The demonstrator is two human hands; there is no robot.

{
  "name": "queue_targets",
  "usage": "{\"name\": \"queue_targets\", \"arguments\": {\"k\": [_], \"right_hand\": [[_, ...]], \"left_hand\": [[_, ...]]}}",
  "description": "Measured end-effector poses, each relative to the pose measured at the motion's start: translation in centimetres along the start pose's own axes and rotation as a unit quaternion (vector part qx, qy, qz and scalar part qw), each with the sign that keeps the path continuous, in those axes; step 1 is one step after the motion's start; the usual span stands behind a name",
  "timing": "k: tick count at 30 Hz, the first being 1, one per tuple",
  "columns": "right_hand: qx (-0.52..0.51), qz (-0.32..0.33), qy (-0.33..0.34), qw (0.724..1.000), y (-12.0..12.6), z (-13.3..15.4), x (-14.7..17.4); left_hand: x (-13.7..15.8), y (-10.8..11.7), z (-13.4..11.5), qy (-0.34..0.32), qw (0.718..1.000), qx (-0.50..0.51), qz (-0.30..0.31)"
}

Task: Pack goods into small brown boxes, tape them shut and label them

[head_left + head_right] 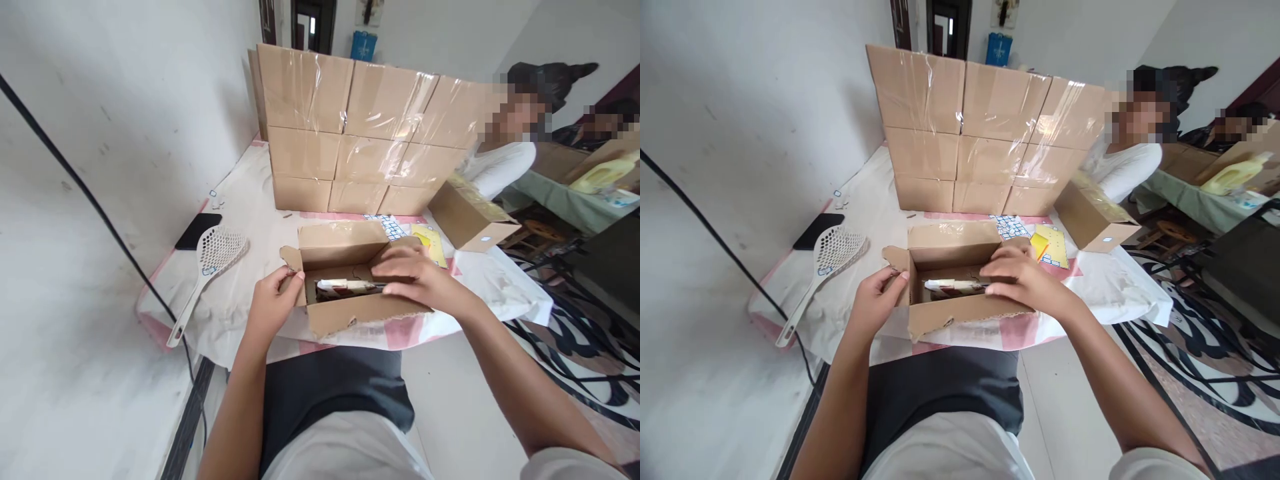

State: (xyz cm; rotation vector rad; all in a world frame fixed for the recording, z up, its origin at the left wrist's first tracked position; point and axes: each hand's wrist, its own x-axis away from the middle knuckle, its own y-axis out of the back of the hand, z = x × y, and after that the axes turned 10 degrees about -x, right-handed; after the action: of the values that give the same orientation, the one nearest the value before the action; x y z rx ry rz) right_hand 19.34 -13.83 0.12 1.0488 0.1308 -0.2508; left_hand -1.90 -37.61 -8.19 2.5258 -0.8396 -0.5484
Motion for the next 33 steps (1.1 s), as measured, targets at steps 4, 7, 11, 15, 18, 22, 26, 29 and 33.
{"name": "queue_targets", "arguments": {"k": [4, 7, 11, 15, 18, 22, 26, 29, 33], "right_hand": [[-0.025, -0.402, -0.119, 0.907, -1.8, -3.0, 2.3], [-0.227, -0.427, -0.168, 0.859, -4.3, -5.7, 2.8], [-0.376, -0.327, -0.145, 0.855, -7.0, -6.2, 1.8], [-0.387, -0.293, -0.092, 0.869, -8.0, -4.7, 1.1], [-0.379, -0.323, -0.063, 0.865, -9.0, -4.4, 1.0], [-0.361, -0.371, -0.071, 0.853, -10.6, -4.7, 0.6], [-0.345, -0.393, -0.074, 0.849, -11.1, -4.7, 0.1], [-0.362, -0.417, -0.074, 0.831, -10.8, -4.5, -0.4], [-0.415, -0.459, -0.094, 0.780, -10.6, -4.3, -0.9]], "left_hand": [[-0.3, -0.2, 0.4, 0.070, 0.994, 0.087, 0.016], [-0.2, -0.7, 0.4, 0.086, 0.985, 0.152, -0.013], [0.1, -1.4, 1.1, -0.008, 0.978, 0.201, -0.050], [0.3, -1.4, 2.3, -0.157, 0.977, 0.120, 0.074], [-0.1, -1.7, 2.9, -0.200, 0.976, 0.017, 0.083], [-0.7, -3.4, 3.7, -0.206, 0.978, 0.037, -0.019], [-1.0, -4.9, 3.1, -0.187, 0.977, 0.088, -0.060], [-1.4, -5.4, 1.6, -0.125, 0.980, 0.106, -0.117], [-2.6, -6.0, 0.2, -0.058, 0.975, 0.155, -0.146]]}}
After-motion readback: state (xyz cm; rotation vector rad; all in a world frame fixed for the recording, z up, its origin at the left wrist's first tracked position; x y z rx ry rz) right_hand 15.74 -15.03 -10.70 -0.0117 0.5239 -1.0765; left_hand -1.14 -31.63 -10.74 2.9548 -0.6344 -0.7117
